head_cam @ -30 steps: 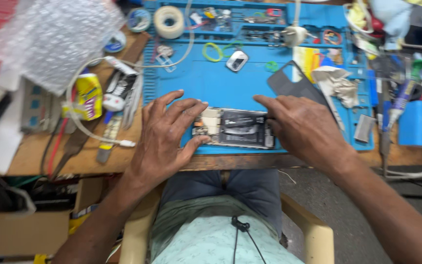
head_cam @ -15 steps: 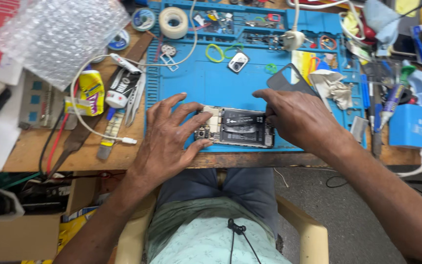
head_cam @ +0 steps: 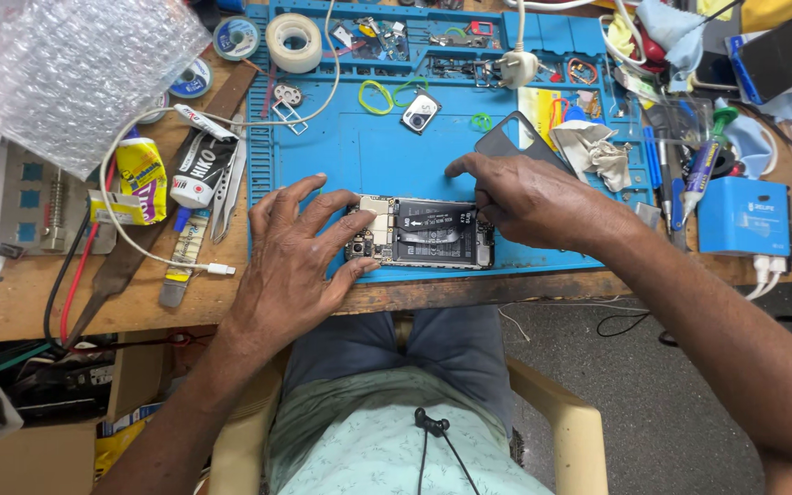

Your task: The person repairs a smartphone at a workbench. They test the powered-on phone, open it on the mat, disconnect and remove internal components including the battery, handle the back cover and small parts, and reposition the phone body while working on its internals.

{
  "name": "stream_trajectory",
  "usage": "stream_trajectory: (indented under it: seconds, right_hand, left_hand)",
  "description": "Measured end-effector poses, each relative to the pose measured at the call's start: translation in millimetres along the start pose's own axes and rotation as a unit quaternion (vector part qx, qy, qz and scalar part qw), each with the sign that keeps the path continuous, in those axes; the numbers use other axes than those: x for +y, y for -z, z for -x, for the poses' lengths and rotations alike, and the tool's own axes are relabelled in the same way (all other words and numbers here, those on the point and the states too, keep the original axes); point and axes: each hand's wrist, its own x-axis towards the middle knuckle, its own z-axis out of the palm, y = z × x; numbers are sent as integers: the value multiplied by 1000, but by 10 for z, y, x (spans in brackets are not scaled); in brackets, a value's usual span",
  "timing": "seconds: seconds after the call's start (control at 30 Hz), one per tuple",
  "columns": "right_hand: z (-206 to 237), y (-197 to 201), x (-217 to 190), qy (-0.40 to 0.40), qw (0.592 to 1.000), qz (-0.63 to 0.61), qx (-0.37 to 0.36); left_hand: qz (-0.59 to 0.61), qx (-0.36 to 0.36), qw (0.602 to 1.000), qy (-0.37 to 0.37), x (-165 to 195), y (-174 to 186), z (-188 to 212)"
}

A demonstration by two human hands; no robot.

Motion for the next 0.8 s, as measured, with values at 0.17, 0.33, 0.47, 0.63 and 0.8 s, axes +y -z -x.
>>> stream_trajectory:
  seconds: [0.17,0.33,0.47,0.63,0.8]
  right_hand:
    - [119,138,32,7,989,-143,44]
    - [259,190,-5,28,981,-48,185]
    - [132,-87,-230,62,980,-60,178]
    - [-216,-278,-407,189,975,53,101]
    - [-369,-249,-412,229,956,182,34]
  left_hand:
    - [-2,0,1000,-1,-5,-4,-11]
    - [2,11,1000,-12,-12,-8,-5]
    - [7,24,1000,3,-27,-1,15]
    - [27,37,999,15,-45,-8,18]
    - [44,51,997,32,-55,-11,15]
